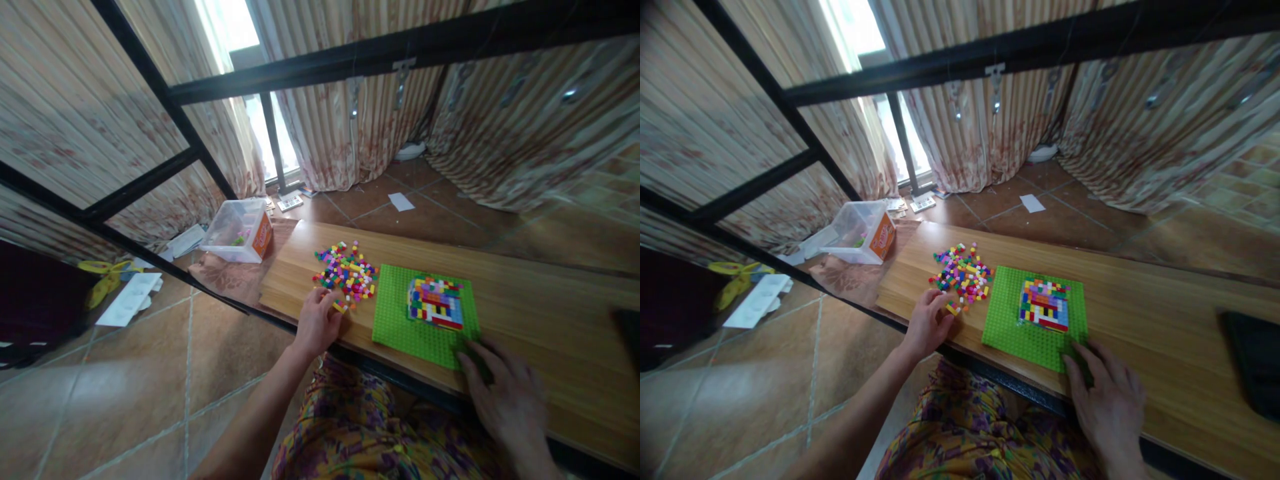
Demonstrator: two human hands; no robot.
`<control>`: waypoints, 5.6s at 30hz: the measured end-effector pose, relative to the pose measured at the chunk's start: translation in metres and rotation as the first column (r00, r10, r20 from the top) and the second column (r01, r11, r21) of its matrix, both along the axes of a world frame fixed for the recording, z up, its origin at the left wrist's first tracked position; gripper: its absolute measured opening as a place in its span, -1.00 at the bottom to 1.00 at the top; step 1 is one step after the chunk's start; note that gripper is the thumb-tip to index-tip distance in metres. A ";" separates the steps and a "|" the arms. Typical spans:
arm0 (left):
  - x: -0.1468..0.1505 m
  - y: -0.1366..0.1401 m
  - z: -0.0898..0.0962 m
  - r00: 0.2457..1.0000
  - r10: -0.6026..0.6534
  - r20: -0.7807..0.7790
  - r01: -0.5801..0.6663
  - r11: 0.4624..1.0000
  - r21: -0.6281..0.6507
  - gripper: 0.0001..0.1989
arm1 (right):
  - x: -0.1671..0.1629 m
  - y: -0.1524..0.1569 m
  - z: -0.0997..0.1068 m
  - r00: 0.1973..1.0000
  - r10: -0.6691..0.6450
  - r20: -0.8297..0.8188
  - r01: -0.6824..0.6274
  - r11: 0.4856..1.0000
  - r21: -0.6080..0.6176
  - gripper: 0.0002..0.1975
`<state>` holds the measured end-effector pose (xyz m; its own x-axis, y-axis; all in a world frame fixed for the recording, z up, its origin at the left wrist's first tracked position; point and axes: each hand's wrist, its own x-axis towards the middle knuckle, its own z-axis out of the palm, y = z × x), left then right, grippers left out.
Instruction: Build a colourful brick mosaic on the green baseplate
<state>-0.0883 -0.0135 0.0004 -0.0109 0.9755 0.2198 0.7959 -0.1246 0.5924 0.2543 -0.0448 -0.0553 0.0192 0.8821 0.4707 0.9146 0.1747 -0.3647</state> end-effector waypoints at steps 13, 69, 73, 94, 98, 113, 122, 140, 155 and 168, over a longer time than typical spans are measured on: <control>0.001 0.013 -0.013 0.993 -0.059 -0.101 0.070 0.992 0.102 -0.85 | 0.003 0.002 -0.004 0.996 -0.004 0.094 0.005 1.000 -0.012 -0.56; 0.120 0.014 0.028 0.662 -0.117 0.740 0.270 0.959 -0.090 -0.89 | -0.075 0.032 0.079 0.760 0.091 -0.644 -0.191 0.978 -0.088 -0.74; 0.117 0.034 0.018 0.801 -0.085 0.592 0.174 0.980 -0.095 -0.78 | -0.066 0.067 0.077 0.892 0.100 -0.440 -0.119 0.993 -0.014 -0.76; 0.123 0.050 0.009 0.893 -0.271 0.358 0.276 0.960 0.040 -0.56 | -0.064 0.111 0.067 0.899 0.097 -0.427 -0.135 0.989 -0.061 -0.80; 0.122 0.051 0.011 0.914 -0.361 0.186 0.346 0.932 0.109 -0.56 | -0.064 0.112 0.067 0.890 0.089 -0.448 -0.140 0.987 -0.082 -0.82; 0.128 0.056 0.018 0.916 -0.345 -0.207 0.361 0.931 0.047 -0.58 | -0.062 0.112 0.058 0.902 0.169 -0.397 -0.187 0.982 -0.006 -0.77; 0.101 0.013 0.005 0.966 -0.260 0.009 0.255 0.952 0.172 -0.56 | -0.076 0.083 0.076 0.938 0.180 -0.298 -0.158 0.983 0.098 -0.79; 0.028 -0.027 -0.018 0.988 -0.087 0.129 0.065 0.984 0.166 -0.82 | -0.181 0.073 0.047 0.848 0.526 0.068 -0.491 0.827 -0.274 -0.79; 0.030 -0.021 -0.020 0.998 -0.063 -0.011 0.064 0.987 0.148 -0.82 | -0.076 0.066 0.072 0.838 0.013 -0.545 -0.107 0.984 -0.141 -0.70; 0.030 -0.020 -0.023 0.998 -0.052 -0.024 0.055 0.988 0.144 -0.83 | -0.080 0.088 0.069 0.901 0.042 -0.433 -0.076 0.995 -0.062 -0.68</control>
<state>-0.0579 -0.0337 -0.0223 0.0460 0.9326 0.3581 0.7975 -0.2502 0.5490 0.1745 0.0434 0.0135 0.1513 0.9203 0.3608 0.6542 0.1804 -0.7345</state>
